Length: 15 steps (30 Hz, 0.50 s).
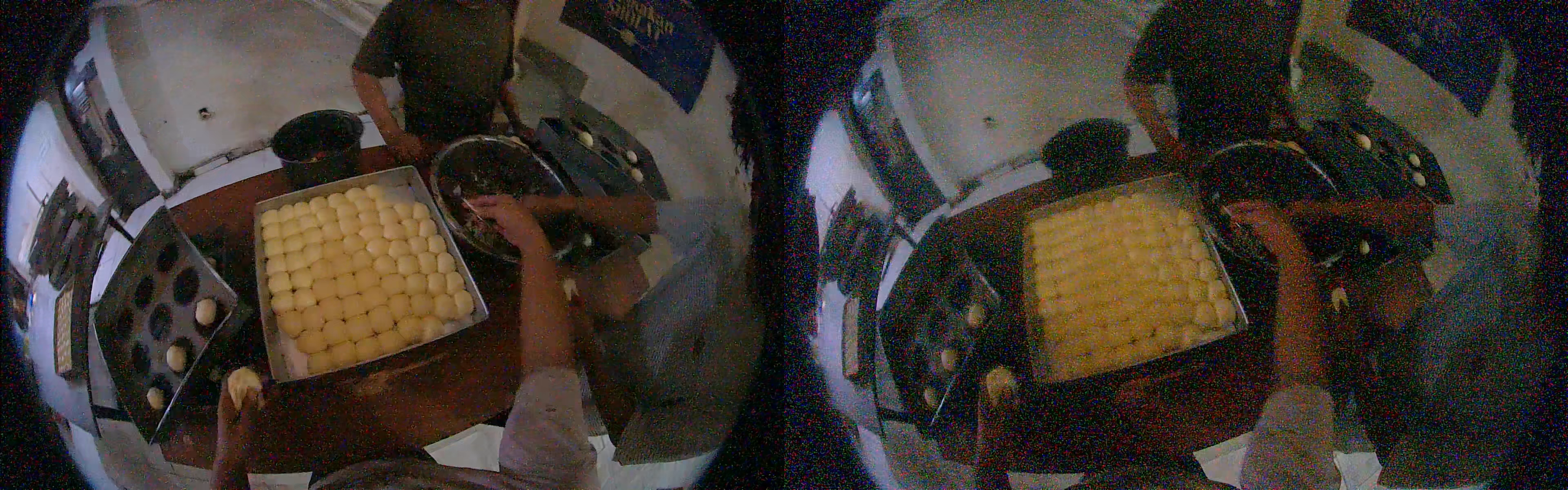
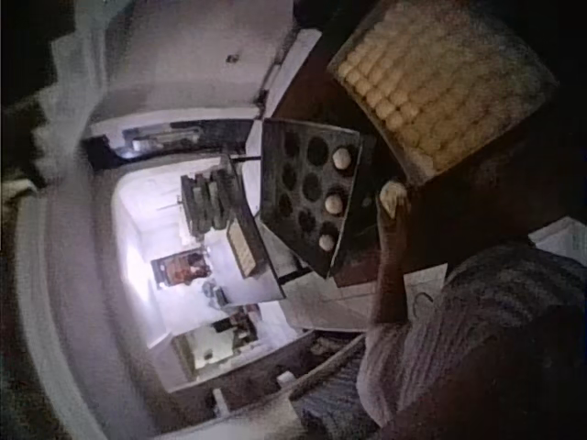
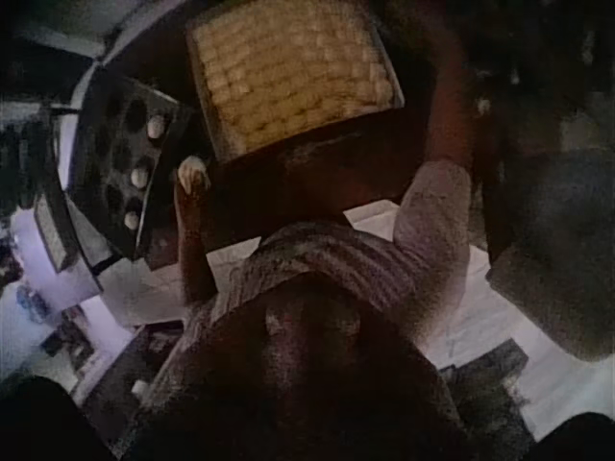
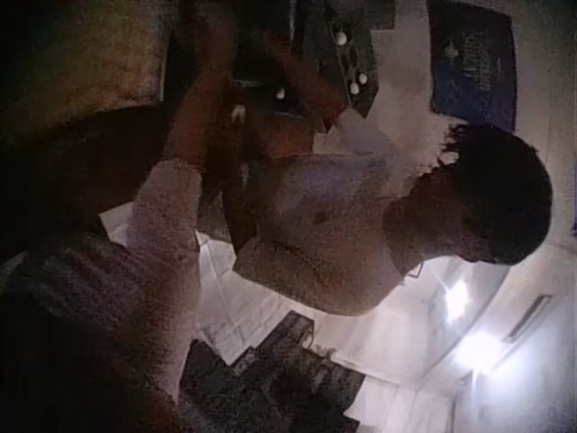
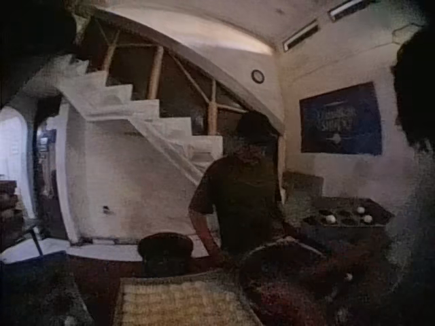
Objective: The person adds ingredients into an industrial mixer, scrapes the dough by hand to incorporate it, and then portions the dough by hand using a spoon to add a dark filling before placing the balls into a baking tray.
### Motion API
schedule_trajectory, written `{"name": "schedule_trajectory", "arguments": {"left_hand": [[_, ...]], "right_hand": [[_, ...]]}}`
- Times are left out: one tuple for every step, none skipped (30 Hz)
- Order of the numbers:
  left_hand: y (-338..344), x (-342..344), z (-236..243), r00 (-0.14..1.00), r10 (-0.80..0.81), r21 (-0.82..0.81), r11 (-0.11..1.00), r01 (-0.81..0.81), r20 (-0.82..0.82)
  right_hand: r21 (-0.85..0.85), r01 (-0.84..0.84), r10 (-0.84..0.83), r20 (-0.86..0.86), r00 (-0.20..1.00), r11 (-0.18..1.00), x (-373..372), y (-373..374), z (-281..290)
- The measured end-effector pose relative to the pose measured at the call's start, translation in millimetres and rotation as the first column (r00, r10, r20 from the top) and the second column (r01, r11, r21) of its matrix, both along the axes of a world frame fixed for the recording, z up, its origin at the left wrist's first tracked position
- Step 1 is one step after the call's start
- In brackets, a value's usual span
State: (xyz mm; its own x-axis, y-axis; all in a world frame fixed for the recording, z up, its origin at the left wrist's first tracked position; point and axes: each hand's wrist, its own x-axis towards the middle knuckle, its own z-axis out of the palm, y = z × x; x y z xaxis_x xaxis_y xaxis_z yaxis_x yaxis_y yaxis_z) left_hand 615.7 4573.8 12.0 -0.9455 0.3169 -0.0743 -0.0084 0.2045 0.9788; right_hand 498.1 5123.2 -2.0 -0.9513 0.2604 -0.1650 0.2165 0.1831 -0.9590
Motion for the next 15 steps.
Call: {"name": "schedule_trajectory", "arguments": {"left_hand": [[6.3, -3.9, 1.0, 0.993, 0.0, -0.03, 1.0, -0.003, -0.122], [9.4, -7.7, 1.3, 0.97, -0.031, -0.081, 0.997, 0.011, -0.243], [11.0, -12.2, -0.8, 0.932, -0.059, -0.135, 0.991, 0.011, -0.357], [10.3, -17.2, -4.0, 0.879, -0.117, -0.21, 0.977, 0.02, -0.462], [16.9, -20.1, -5.4, 0.951, -0.055, -0.079, 0.996, 0.032, -0.305], [23.7, -20.2, -6.5, 0.992, 0.01, 0.047, 0.999, -0.004, -0.128], [33.3, -22.0, -6.3, 0.996, 0.004, 0.126, 0.992, 0.006, -0.085], [42.9, -23.1, -5.3, 0.999, 0.006, 0.201, 0.979, 0.004, -0.05], [45.5, -21.3, -9.4, 0.995, 0.09, 0.193, 0.978, -0.082, -0.031], [50.6, -20.5, -13.1, 0.988, 0.149, 0.192, 0.971, -0.141, -0.027], [55.8, -22.5, -29.7, 0.978, 0.174, 0.142, 0.977, -0.157, -0.116], [51.1, -22.7, -45.6, 0.959, 0.2, 0.086, 0.979, -0.186, -0.202], [43.1, -17.4, -44.7, 0.977, 0.153, 0.076, 0.987, -0.143, -0.15], [31.9, -11.1, -44.8, 0.989, 0.11, 0.069, 0.992, -0.104, -0.096], [18.6, -5.9, -45.3, 0.997, 0.066, 0.069, 0.996, -0.063, -0.043]], "right_hand": [[-0.018, -0.081, 0.08, -0.067, 0.995, 0.997, 9.9, -14.7, 13.9], [-0.032, -0.161, 0.156, -0.133, 0.979, 0.986, 23.0, -30.8, 27.5], [-0.019, -0.114, 0.108, -0.193, 0.975, 0.993, 36.6, -57.6, 34.2], [-0.008, -0.068, 0.064, -0.255, 0.965, 0.998, 51.6, -90.8, 39.1], [-0.006, -0.027, 0.024, -0.309, 0.951, 1.0, 66.7, -125.4, 40.7], [-0.138, -0.113, 0.07, -0.285, 0.956, 0.984, 75.1, -163.6, 37.7], [-0.26, -0.174, 0.105, -0.26, 0.96, 0.95, 88.1, -196.4, 36.8], [-0.29, -0.245, 0.169, -0.263, 0.95, 0.925, 98.3, -226.6, 33.7], [-0.336, -0.331, 0.249, -0.265, 0.932, 0.882, 104.0, -260.9, 21.6], [-0.383, -0.384, 0.295, -0.271, 0.916, 0.84, 112.1, -288.0, 13.1], [-0.425, -0.437, 0.342, -0.282, 0.896, 0.793, 117.5, -310.9, 6.6], [-0.469, -0.491, 0.395, -0.293, 0.871, 0.735, 120.0, -332.0, -3.7], [-0.44, -0.471, 0.381, -0.28, 0.881, 0.764, 122.5, -345.0, -12.2], [-0.413, -0.454, 0.37, -0.27, 0.889, 0.79, 123.4, -358.1, -23.0], [-0.381, -0.436, 0.356, -0.262, 0.897, 0.816, 121.9, -370.1, -28.4]]}}
